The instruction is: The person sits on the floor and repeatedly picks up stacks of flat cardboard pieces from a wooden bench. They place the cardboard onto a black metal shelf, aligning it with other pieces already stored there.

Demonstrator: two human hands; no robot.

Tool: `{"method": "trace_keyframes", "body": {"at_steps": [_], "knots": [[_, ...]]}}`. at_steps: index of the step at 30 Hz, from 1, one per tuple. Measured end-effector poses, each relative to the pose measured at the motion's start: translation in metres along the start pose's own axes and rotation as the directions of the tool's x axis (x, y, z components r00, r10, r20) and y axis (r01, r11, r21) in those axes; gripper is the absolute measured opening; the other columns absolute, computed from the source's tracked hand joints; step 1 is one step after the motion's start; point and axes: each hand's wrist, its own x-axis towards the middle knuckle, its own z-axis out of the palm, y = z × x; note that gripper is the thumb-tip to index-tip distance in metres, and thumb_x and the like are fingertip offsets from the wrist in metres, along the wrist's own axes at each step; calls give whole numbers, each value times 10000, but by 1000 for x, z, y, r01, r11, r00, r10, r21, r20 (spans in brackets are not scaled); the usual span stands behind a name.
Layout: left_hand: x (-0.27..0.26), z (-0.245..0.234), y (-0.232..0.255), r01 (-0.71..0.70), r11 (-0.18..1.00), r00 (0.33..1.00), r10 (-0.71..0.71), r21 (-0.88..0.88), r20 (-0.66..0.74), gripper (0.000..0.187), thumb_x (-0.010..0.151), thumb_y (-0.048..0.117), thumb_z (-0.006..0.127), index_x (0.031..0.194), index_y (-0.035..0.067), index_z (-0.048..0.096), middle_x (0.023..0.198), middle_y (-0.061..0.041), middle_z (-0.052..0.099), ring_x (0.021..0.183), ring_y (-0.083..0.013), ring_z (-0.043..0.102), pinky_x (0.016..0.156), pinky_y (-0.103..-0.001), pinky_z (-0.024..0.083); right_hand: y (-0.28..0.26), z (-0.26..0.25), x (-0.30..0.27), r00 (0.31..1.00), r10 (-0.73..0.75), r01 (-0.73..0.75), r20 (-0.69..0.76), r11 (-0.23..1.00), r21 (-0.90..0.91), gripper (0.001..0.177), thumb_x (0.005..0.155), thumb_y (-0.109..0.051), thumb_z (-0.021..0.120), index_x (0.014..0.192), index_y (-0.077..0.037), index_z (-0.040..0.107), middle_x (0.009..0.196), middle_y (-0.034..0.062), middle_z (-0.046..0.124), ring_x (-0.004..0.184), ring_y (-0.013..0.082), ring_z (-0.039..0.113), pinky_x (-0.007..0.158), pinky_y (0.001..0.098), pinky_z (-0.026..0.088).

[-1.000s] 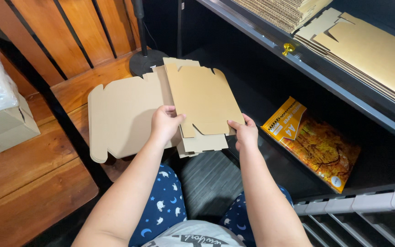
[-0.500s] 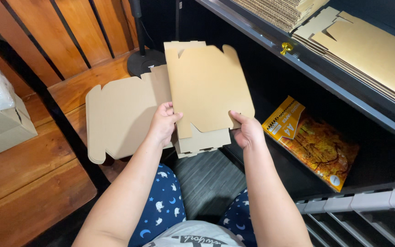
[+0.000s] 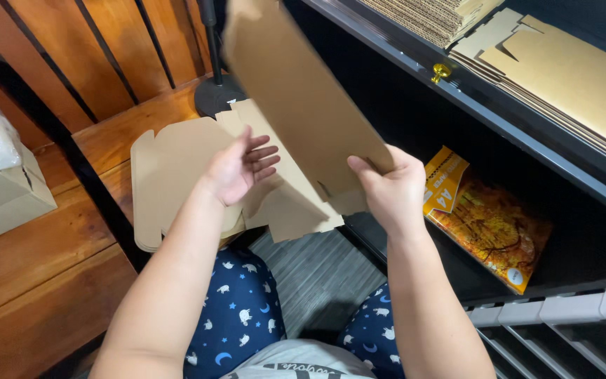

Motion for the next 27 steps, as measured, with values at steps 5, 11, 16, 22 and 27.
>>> {"method": "trace_keyframes", "body": {"at_steps": [5,11,16,22,27], "knots": [[-81,24,74,-13,879,986,90,-476,140,1032,864,638,533,1581,-53,263,1588,-258,333,1515,-368,324,1196,-409,312,14,4,-5,883,-445,460,151,885,-79,347,823,77,785,931,-248,843,918,-25,800,965,229,767,969,371,558],[-85,-22,64,-316,847,931,190,-427,-311,729,786,655,610,1252,103,709,1233,-173,745,1083,-356,757,930,-510,639,87,17,7,805,-559,591,197,783,-194,276,853,-90,818,952,-348,836,1047,-72,745,1206,251,607,1210,559,243],[-66,-85,41,-88,956,928,-24,-281,-373,573,826,376,750,1277,52,613,1155,-107,712,983,-312,748,808,-450,641,145,39,3,831,-526,556,179,783,-278,307,907,-92,758,962,-384,837,1133,-63,710,1308,275,530,1235,576,187],[-67,-95,15,-119,950,918,-6,-290,-396,449,855,314,694,1275,169,634,1156,-97,725,1065,-314,718,780,-394,526,176,51,-7,873,-462,488,158,807,-333,416,880,-11,712,1015,-382,841,1065,-13,635,1102,294,595,1045,447,490],[-33,-153,-35,-121,989,884,70,-81,-461,806,953,99,689,1573,175,180,1268,-137,610,1230,-332,678,1033,-506,549,172,56,-9,971,-222,209,-88,968,-139,527,837,164,672,1229,-179,759,1119,70,457,877,178,522,901,297,505]]}}
